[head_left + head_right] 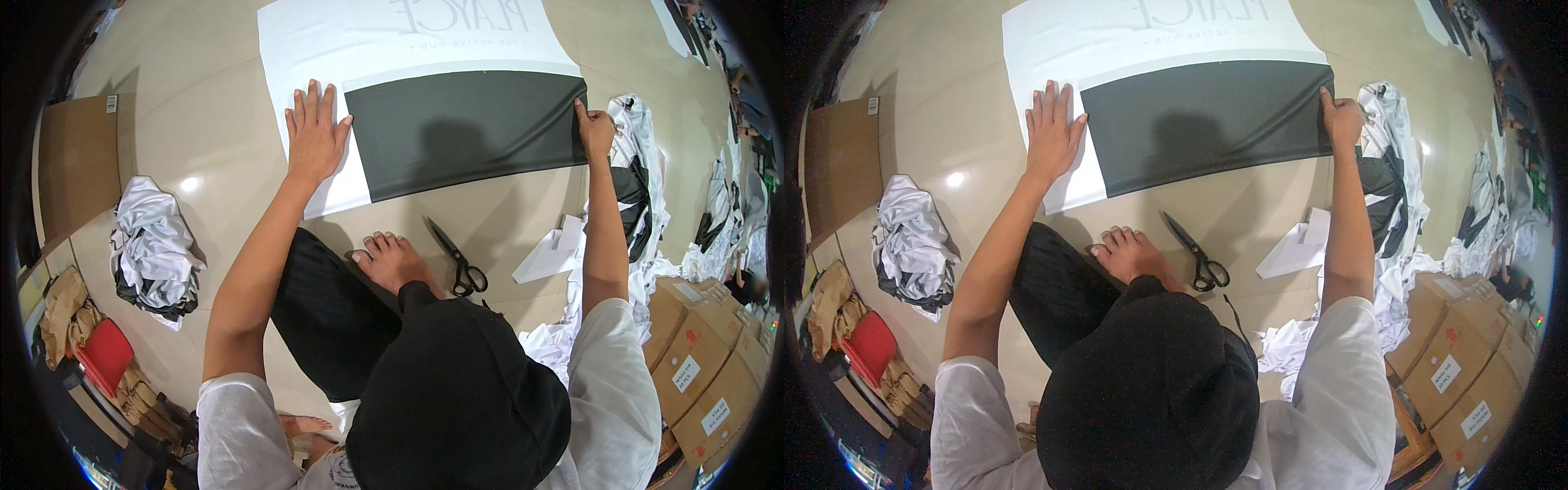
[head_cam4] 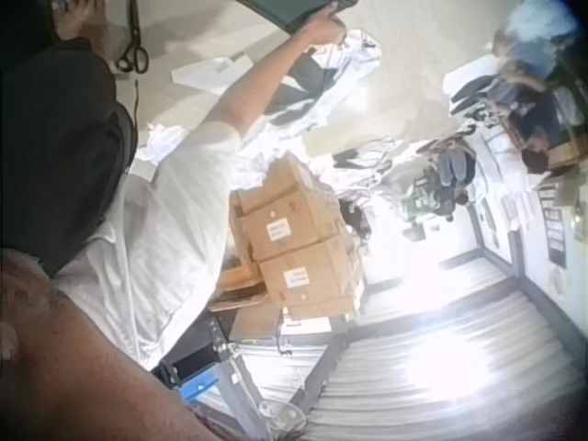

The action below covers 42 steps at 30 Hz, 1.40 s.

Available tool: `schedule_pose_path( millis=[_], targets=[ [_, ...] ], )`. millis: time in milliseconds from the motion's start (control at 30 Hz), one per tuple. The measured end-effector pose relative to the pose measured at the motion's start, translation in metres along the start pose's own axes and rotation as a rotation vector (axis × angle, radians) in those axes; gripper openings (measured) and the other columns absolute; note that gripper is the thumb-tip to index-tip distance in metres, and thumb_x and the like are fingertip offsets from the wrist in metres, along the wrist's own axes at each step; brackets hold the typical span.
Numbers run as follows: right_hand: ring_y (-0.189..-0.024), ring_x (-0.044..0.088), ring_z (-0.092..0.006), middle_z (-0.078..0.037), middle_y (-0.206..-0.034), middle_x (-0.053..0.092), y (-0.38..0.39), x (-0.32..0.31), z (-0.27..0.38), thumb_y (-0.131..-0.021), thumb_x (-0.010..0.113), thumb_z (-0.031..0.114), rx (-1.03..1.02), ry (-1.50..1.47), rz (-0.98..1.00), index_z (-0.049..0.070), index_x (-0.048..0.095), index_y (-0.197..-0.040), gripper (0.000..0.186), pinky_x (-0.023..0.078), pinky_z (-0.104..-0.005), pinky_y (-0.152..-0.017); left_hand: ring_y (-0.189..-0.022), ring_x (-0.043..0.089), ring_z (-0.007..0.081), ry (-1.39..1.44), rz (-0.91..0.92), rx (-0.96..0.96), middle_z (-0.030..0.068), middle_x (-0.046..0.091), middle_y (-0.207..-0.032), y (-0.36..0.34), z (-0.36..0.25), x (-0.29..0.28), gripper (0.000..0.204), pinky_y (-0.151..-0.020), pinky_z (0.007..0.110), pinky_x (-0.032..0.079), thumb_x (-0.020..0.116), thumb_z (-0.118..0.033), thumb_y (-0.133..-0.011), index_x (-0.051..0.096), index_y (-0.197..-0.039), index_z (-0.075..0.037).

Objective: The person sits on the floor and uses scissors to cut a piece of dark fabric that is placed on top of a white paper template. They carefully follow the template's outline to cut the fabric into a specific shape.

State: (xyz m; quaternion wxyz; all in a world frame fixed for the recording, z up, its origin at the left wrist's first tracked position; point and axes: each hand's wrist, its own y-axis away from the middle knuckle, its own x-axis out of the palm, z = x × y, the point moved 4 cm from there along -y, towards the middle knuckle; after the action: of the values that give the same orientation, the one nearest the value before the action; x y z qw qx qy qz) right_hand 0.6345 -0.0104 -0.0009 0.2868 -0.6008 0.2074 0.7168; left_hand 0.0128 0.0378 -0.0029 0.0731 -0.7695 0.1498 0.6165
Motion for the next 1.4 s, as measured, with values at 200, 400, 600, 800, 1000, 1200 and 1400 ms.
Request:
schedule_pose_path(
  millis=[200, 400, 600, 800, 1000, 1200, 1400],
  targets=[
    [-0.084, 0.073, -0.0447, -0.026, -0.082, 0.072, 0.005, -0.006, 0.009, -0.088, 0.077, 0.068, -0.052, -0.059, 0.080, -0.002, 0.073, -0.085, 0.070, 0.056, -0.0493, -0.080, -0.164, 0.004, 0.0503, -0.025, 0.014, -0.126, 0.0225, 0.006, -0.180, 0.000, 0.007, 0.007, 0.079, -0.130, 0.068, 0.007, 0.035, -0.059, -0.113, 0.013, -0.175, -0.016],
    [-0.085, 0.072, -0.0463, -0.027, -0.085, 0.073, 0.013, -0.005, 0.003, -0.092, 0.077, 0.061, -0.157, -0.152, -0.019, -0.003, 0.072, -0.092, 0.065, 0.055, -0.0506, -0.081, -0.165, 0.002, 0.0499, -0.020, 0.020, -0.130, 0.0225, 0.005, -0.180, 0.003, 0.005, 0.006, 0.079, -0.130, 0.068, 0.005, 0.034, -0.059, -0.113, 0.012, -0.175, -0.016],
    [-0.095, 0.073, -0.0496, -0.030, -0.096, 0.075, 0.001, -0.014, -0.003, -0.097, 0.072, 0.059, -0.188, -0.090, -0.110, -0.001, 0.071, -0.107, 0.061, 0.056, -0.0541, -0.084, -0.165, 0.002, 0.0499, -0.035, 0.019, -0.115, 0.0240, 0.006, -0.180, 0.001, -0.015, 0.011, 0.079, -0.130, 0.067, 0.004, 0.035, -0.058, -0.113, 0.013, -0.175, -0.014],
    [-0.102, 0.074, -0.0487, -0.026, -0.102, 0.078, -0.032, -0.027, -0.016, -0.100, 0.068, 0.060, -0.119, 0.095, -0.135, 0.007, 0.068, -0.118, 0.056, 0.057, -0.0559, -0.086, -0.165, 0.003, 0.0495, -0.007, -0.027, -0.090, 0.0240, 0.008, -0.180, -0.010, -0.066, 0.021, 0.079, -0.130, 0.068, 0.004, 0.035, -0.057, -0.113, 0.015, -0.174, -0.013],
    [-0.110, 0.069, -0.0461, -0.025, -0.117, 0.072, -0.006, -0.046, -0.009, -0.098, 0.073, 0.051, -0.262, 0.083, -0.415, -0.001, 0.067, -0.120, 0.056, 0.053, -0.0532, -0.093, -0.165, 0.006, 0.0493, 0.009, -0.076, -0.083, 0.0229, 0.012, -0.179, -0.009, -0.081, 0.025, 0.077, -0.130, 0.068, 0.006, 0.036, -0.055, -0.113, 0.018, -0.174, -0.012],
    [-0.090, 0.066, -0.0330, -0.017, -0.102, 0.066, 0.185, -0.060, 0.057, -0.098, 0.079, 0.024, -0.402, -0.451, -0.075, -0.001, 0.066, -0.113, 0.032, 0.053, -0.0408, -0.083, -0.163, 0.008, 0.0519, 0.032, -0.108, -0.055, 0.0238, 0.017, -0.178, 0.003, -0.081, 0.020, 0.076, -0.130, 0.068, 0.007, 0.041, -0.051, -0.112, 0.023, -0.172, -0.006],
    [-0.091, 0.071, -0.0378, -0.015, -0.099, 0.069, 0.406, -0.076, 0.051, -0.089, 0.082, 0.015, -0.434, -0.391, 0.655, 0.008, 0.065, -0.111, 0.029, 0.057, -0.0486, -0.077, -0.163, 0.009, 0.0529, 0.085, -0.110, -0.082, 0.0245, 0.018, -0.178, 0.025, -0.101, 0.019, 0.077, -0.129, 0.068, 0.007, 0.043, -0.049, -0.112, 0.024, -0.171, -0.004]
  ],
)
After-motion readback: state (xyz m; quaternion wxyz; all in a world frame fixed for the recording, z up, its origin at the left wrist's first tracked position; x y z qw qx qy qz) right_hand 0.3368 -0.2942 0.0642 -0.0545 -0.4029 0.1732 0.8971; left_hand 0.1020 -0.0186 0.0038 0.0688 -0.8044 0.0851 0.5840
